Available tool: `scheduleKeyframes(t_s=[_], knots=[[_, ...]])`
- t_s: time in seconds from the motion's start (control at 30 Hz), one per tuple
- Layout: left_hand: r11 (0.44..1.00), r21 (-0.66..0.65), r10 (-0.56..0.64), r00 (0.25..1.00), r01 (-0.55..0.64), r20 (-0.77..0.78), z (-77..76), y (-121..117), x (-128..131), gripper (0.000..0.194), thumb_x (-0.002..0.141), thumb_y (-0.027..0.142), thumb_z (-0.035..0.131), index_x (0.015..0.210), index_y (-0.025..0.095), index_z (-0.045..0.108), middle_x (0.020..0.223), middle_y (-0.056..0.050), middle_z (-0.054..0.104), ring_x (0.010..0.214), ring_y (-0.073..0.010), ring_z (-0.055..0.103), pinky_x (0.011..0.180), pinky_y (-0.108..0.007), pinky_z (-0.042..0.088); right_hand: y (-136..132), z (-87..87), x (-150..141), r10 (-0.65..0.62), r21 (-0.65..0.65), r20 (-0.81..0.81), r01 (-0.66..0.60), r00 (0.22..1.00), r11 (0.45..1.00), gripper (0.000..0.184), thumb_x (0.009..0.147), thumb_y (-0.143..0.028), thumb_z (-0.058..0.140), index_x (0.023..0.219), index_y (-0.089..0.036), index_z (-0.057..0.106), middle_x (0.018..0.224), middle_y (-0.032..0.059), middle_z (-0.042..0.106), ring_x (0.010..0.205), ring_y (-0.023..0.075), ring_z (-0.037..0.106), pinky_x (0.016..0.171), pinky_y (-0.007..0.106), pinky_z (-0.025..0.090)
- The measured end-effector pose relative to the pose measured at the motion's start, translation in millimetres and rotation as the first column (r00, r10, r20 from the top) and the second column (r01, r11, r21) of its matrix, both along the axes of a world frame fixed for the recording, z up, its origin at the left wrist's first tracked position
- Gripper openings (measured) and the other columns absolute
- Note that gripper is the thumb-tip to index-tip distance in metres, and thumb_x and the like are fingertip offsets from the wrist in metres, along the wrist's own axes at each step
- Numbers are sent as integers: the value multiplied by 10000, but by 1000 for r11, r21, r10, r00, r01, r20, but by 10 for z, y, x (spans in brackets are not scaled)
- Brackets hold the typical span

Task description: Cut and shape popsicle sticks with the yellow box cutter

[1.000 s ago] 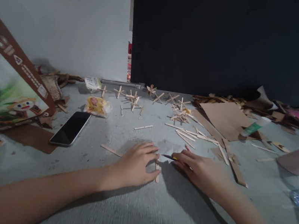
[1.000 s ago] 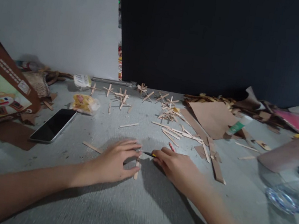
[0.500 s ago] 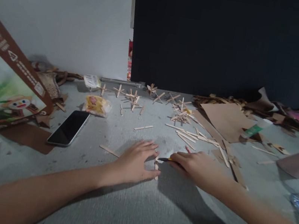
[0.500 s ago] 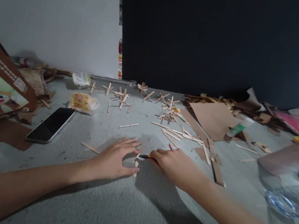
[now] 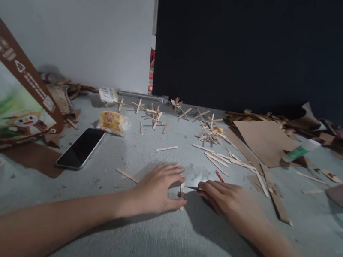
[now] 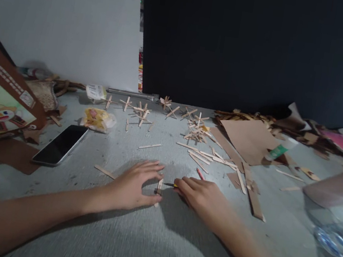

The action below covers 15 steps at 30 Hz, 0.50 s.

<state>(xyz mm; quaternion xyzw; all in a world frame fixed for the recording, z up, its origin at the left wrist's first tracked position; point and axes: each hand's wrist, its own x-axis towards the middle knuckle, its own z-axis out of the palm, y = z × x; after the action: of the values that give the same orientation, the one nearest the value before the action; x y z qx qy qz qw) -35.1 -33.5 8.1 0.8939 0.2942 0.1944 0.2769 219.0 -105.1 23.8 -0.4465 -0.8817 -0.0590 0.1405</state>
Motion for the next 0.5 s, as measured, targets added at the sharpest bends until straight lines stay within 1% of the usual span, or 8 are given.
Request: scheduleKeyframes(t_s=[0.07, 0.13, 0.2, 0.3, 0.4, 0.5], knots=[[1000, -8, 1, 1000, -1, -20, 31, -8, 7, 464, 862, 442, 876, 1244, 200, 774, 1613, -177, 568, 1586, -370, 422, 1312, -591, 309, -13, 16, -8, 14, 38, 22, -15, 1000, 999, 307, 1154, -236, 411, 1024, -188, 685, 863, 71, 758, 771, 237, 738, 730, 349, 503], [1000, -24, 5, 1000, -6, -28, 66, -19, 14, 410, 849, 423, 887, 1186, 211, 790, 1615, -167, 569, 1589, -370, 416, 1309, -590, 318, -17, 7, -28, -8, 68, 10, 7, 1000, 998, 316, 1139, -186, 407, 1001, -183, 691, 870, 76, 759, 789, 244, 732, 782, 375, 521], [999, -36, 12, 1000, -12, -7, 88, -26, 18, 372, 822, 401, 906, 1133, 227, 800, 1601, -151, 588, 1578, -374, 434, 1304, -591, 331, -17, -34, -54, -43, 76, -21, 45, 999, 996, 314, 1136, -179, 417, 1007, -180, 704, 879, 73, 754, 784, 232, 731, 800, 372, 531], [999, -34, 14, 1000, -14, 9, 93, -29, 15, 370, 824, 410, 899, 1134, 233, 802, 1599, -139, 592, 1571, -377, 445, 1301, -593, 340, -11, -115, -80, -83, 90, -40, 86, 996, 992, 317, 1153, -257, 443, 1018, -181, 720, 878, 58, 735, 734, 205, 723, 739, 336, 521], [1000, -13, 9, 1000, -10, -26, 96, -31, 9, 400, 843, 449, 880, 1160, 222, 795, 1611, -140, 579, 1583, -368, 427, 1305, -574, 346, -1, -159, -82, -45, 130, -50, 51, 998, 990, 356, 1166, -312, 431, 1000, -180, 717, 868, 48, 727, 723, 194, 723, 682, 316, 492], [1000, 2, 14, 998, -14, -57, 115, -37, 11, 414, 842, 457, 881, 1166, 217, 791, 1612, -141, 578, 1586, -358, 425, 1307, -546, 355, 11, -169, -75, -8, 168, -66, 19, 998, 986, 371, 1171, -327, 423, 981, -183, 707, 843, 38, 722, 711, 188, 718, 646, 311, 461]])
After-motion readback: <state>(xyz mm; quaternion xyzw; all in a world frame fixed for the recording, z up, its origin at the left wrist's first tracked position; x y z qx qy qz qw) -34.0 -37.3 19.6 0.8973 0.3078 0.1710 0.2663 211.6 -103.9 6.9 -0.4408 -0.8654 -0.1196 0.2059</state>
